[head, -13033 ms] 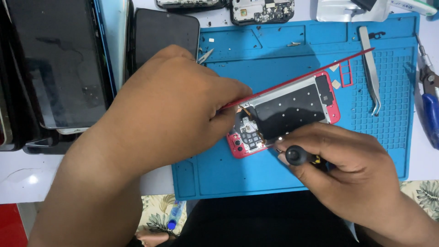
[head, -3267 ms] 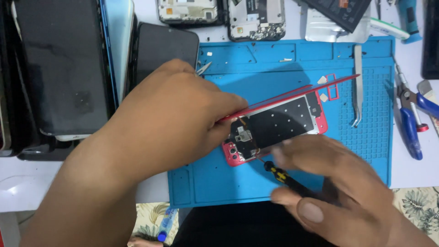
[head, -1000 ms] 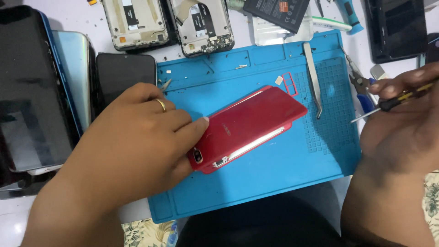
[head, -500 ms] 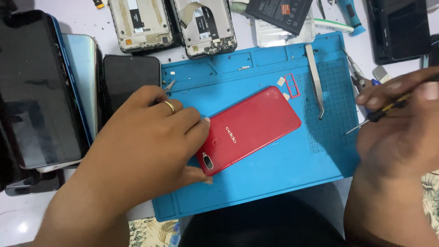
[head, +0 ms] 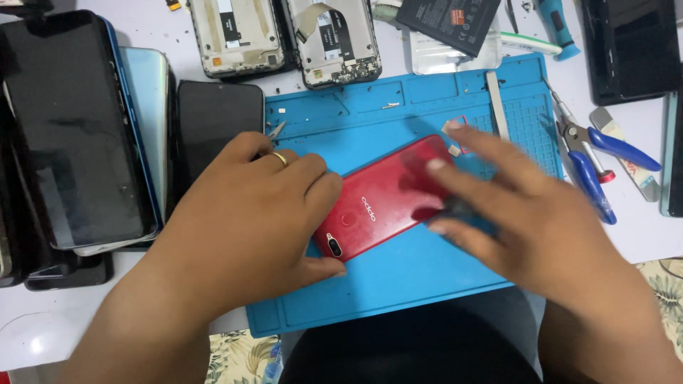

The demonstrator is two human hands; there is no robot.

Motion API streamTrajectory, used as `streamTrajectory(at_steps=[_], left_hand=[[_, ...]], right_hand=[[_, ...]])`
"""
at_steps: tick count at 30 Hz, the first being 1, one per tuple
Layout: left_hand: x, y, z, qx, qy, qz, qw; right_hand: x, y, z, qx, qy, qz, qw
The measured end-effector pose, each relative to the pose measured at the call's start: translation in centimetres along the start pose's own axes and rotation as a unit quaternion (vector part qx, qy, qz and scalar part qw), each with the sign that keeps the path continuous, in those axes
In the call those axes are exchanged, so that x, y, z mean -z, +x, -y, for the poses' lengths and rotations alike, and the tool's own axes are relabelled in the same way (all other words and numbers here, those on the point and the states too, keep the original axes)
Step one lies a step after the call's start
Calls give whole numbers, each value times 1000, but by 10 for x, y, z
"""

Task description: Reassembling a red smartphone by attaching the back cover, screwing in internal components, and inserting the SIM tray.

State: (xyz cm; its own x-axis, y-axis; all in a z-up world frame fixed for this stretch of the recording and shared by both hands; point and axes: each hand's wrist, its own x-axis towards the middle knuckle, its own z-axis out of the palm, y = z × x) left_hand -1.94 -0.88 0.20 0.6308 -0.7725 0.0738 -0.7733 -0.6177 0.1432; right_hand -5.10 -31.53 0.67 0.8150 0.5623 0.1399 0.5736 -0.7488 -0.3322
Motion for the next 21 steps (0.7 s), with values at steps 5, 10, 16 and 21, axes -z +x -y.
streamTrajectory(at_steps=[5,10,16,21], left_hand=[[0,0,-3,11,0,3,1000],[-4,-2,-5,24,-14,7,1000],[-10,-5,-5,35,-60,28,997],[-11,-7,-4,34,-81,34,996]], right_hand=[[-10,3,-5,46,-25,53,997],[-2,12,3,33,-106,89,990],[-4,20,9,63,-103,105,987],[-8,13,8,55,-134,132,981]])
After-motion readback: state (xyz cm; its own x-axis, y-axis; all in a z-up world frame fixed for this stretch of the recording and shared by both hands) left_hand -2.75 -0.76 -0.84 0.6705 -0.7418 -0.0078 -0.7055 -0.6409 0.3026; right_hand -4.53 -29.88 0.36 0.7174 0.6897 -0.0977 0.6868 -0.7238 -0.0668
